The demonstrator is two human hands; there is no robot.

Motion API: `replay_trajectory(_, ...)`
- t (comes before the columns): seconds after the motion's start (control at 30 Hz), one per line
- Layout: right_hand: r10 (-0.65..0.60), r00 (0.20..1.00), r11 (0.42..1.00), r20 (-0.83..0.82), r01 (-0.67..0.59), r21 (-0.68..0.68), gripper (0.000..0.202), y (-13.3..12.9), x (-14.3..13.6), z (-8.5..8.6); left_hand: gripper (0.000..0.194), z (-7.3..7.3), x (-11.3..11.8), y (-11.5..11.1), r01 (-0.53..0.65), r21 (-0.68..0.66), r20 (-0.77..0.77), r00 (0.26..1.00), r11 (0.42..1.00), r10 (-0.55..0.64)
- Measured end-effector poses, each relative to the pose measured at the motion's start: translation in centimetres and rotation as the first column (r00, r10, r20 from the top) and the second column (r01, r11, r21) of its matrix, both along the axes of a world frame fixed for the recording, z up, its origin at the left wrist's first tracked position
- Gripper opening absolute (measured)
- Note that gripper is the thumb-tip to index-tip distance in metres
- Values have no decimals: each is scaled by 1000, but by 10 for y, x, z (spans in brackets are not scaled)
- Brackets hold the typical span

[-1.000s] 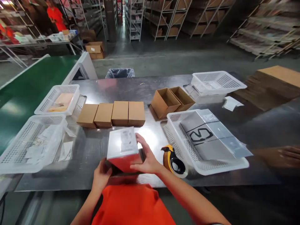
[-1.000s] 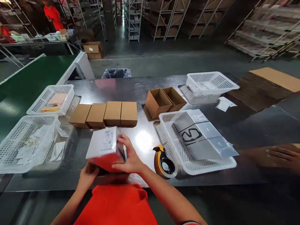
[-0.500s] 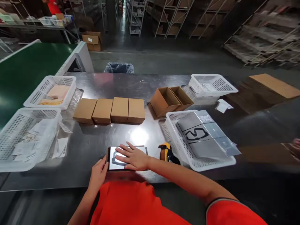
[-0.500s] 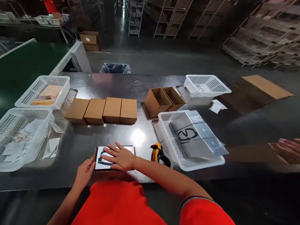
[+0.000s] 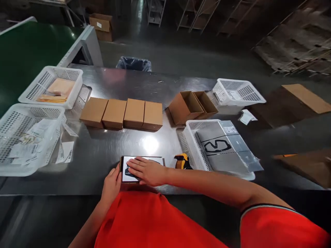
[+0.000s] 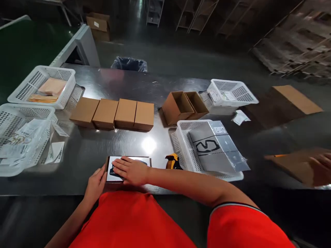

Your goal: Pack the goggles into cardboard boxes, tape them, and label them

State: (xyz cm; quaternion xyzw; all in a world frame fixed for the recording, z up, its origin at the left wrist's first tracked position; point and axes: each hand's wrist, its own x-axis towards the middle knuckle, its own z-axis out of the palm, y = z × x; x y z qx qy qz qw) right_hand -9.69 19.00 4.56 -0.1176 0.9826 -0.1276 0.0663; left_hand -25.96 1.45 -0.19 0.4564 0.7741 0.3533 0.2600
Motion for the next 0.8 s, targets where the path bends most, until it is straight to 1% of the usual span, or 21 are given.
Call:
replay_trajectory(0.07,36,999,999,2,-36,-2,54,4,-2,-6,48,2,1,0,7,-19,24,1000,1000,-6)
replay_trajectory(0.13,86,996,996,4,-86,-21,49,10,-6,-17,48,5,2,1,27,-51,52,998,998,-24)
replay_trajectory(0.2,119,993,992,-6,-119,-45,47,15,-10,-30,49,7,4,2,36,-78,76,997,996,-30)
replay_trajectory(0.27,110,994,992,-15,-111,-53,50,15,-12,-47,50,7,7,1,22,-92,93,996,996,-14)
replay_trajectory(0.37,72,997,996,17,-71,-60,54,6,-8,-75,51,3,11,-1,1,-93,106,994,996,9)
replay_trajectory(0.43,10,997,998,74,-6,-58,52,-4,-5,-92,52,-1,13,1,5,-94,96,995,996,4)
replay_trajectory(0.5,-81,988,996,130,86,-27,51,-11,-6,-102,52,-2,11,7,11,-109,64,998,994,-4)
replay_trajectory(0.53,-108,982,994,153,112,-16,52,-13,-9,-104,51,-2,9,10,16,-118,46,999,993,-11)
replay_trajectory(0.57,-112,979,993,172,116,-15,52,-13,-12,-103,51,-1,7,14,24,-125,31,999,992,-21)
replay_trajectory(0.63,-63,980,996,191,73,-47,50,-10,-21,-92,50,4,-1,19,49,-131,15,999,990,-48)
replay_trajectory(0.7,-31,985,996,170,44,-72,43,-4,-26,-69,48,10,-12,16,76,-116,-1,997,990,-76)
replay_trajectory(0.73,-34,991,995,133,47,-93,40,-3,-24,-57,48,13,-20,10,83,-113,-10,996,990,-85)
replay_trajectory(0.77,-76,994,988,79,86,-127,38,-2,-18,-45,47,15,-29,1,74,-120,-10,997,990,-76)
replay_trajectory(0.8,-157,987,970,20,158,-187,38,-3,-9,-36,46,15,-39,-9,53,-131,-5,998,990,-55)
